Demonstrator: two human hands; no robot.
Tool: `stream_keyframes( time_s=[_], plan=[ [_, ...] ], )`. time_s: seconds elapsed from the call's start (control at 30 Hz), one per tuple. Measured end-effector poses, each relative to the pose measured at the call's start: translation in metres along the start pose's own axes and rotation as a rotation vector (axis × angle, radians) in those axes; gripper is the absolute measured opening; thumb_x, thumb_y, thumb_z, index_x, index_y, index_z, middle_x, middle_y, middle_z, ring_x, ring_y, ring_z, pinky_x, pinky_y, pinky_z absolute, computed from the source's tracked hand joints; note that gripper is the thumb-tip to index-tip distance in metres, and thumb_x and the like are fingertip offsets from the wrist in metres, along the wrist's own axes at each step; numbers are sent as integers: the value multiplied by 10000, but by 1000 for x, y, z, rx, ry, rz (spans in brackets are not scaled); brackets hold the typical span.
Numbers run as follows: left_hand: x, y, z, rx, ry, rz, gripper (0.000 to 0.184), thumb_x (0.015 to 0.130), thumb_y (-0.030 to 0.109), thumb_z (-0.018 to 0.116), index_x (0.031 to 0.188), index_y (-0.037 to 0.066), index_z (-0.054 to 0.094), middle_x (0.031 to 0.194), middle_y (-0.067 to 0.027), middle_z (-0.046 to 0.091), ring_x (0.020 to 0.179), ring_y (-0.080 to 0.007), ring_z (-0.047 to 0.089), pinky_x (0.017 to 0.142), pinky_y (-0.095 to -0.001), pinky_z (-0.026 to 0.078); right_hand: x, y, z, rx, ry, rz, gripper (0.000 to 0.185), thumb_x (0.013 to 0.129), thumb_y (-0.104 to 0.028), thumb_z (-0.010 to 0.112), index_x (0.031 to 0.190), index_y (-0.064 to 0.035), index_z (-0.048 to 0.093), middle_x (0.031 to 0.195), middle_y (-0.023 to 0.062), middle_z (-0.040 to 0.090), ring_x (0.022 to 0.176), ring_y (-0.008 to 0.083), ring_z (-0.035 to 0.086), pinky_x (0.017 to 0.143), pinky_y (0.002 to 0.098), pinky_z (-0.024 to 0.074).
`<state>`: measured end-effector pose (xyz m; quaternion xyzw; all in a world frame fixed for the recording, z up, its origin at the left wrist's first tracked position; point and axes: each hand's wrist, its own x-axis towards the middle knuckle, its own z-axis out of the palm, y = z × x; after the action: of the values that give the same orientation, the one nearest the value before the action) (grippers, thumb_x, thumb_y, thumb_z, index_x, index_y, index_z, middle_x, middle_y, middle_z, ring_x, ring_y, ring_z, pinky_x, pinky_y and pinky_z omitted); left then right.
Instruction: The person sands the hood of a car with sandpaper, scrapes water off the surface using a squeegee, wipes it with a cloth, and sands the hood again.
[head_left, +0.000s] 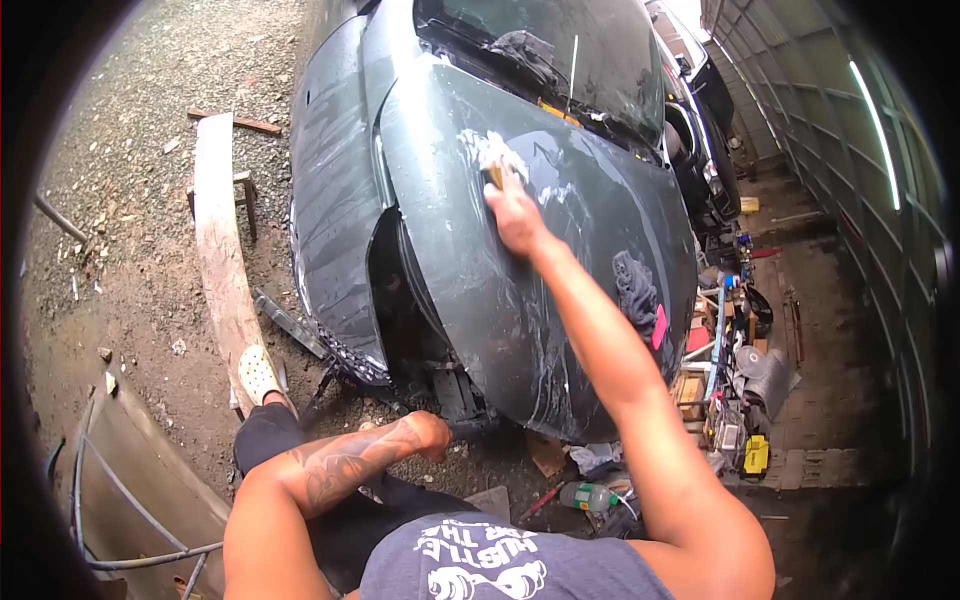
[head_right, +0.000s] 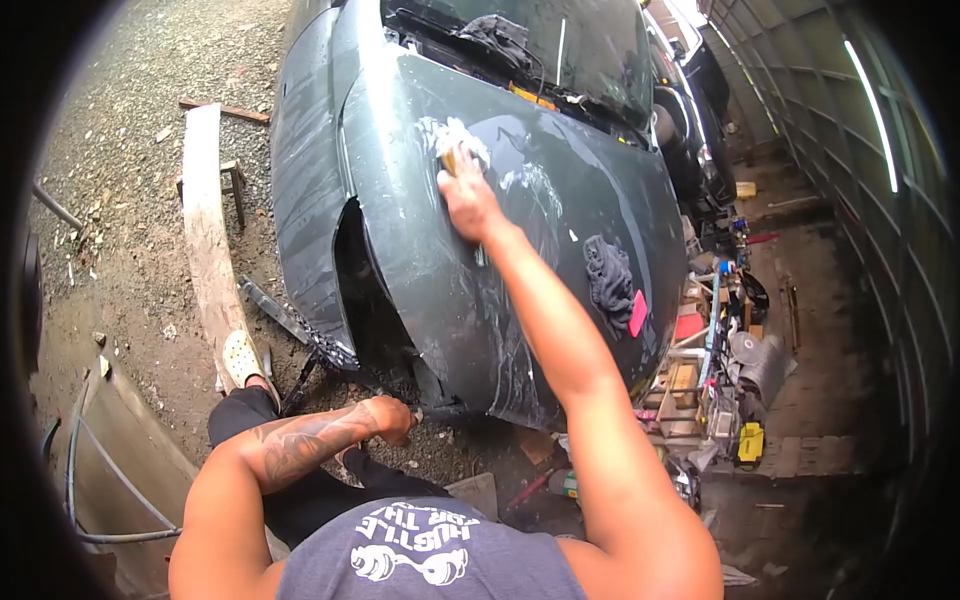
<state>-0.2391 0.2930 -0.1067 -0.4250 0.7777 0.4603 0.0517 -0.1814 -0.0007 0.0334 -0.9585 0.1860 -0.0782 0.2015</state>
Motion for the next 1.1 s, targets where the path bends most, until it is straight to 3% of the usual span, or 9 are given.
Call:
stream_keyframes(
  time_s=[0.17,0.27,0.37,0.53,0.6,0.63,0.83,1.0,1.1],
  plan=[
    [-15,-7,-2,-38,-3,-80,415,836,412,641,1092,98,731,1036,-135,726,987,-328,691,840,-442,550,-145,-36,-1,156,-82,9,640,943,-147,392,1544,-7,227,1630,171,160,1525,294,65,1215,418,22],
    [-12,-12,9,5,-28,-103,429,836,405,632,1095,72,713,1035,-150,721,1006,-344,681,839,-450,550,-91,-7,-7,217,-29,29,628,968,-208,361,1531,28,217,1625,193,155,1521,317,67,1216,426,27],
    [-2,-2,5,40,-100,8,414,838,401,633,1079,75,715,1029,-139,723,1003,-341,681,854,-445,544,-19,15,-12,133,39,90,565,978,-239,366,1446,76,367,1553,266,290,1502,355,137,1219,415,71],
    [10,-8,9,8,80,42,317,784,305,638,998,101,753,1013,-125,731,982,-311,700,815,-427,560,-162,-39,3,331,-41,59,666,950,-181,386,1557,-10,170,1639,181,97,1522,319,65,1216,419,30],
    [12,-16,12,27,78,-29,330,782,322,644,1016,116,754,1016,-118,732,987,-294,701,812,-419,562,-180,-43,-4,149,-96,76,663,960,-209,394,1561,-31,179,1640,175,95,1521,326,64,1216,431,39],
    [11,-16,7,50,-20,-66,439,817,439,665,1075,88,723,1056,-135,722,1020,-324,685,853,-434,549,-176,-39,-10,92,-124,68,652,973,-222,393,1561,-35,181,1640,175,93,1520,330,64,1216,432,42],
    [19,-11,7,11,-48,-9,432,822,431,631,1066,90,733,1083,-146,712,1036,-337,670,856,-445,540,-51,10,-11,-369,0,88,649,1024,-277,347,1522,78,128,1606,273,78,1505,379,74,1222,457,57],
    [8,-17,10,-11,56,-16,397,796,382,642,1055,97,739,1058,-151,717,1011,-319,684,838,-437,547,-179,-38,0,193,-52,69,631,971,-130,349,1535,61,141,1631,206,109,1522,324,54,1214,424,10],
    [9,-16,19,-50,22,-96,370,797,349,640,1063,109,733,1050,-140,720,1014,-312,684,836,-425,550,-159,-20,-2,378,-29,74,628,979,-155,347,1537,54,148,1634,189,119,1524,301,58,1214,409,5]
  ],
)
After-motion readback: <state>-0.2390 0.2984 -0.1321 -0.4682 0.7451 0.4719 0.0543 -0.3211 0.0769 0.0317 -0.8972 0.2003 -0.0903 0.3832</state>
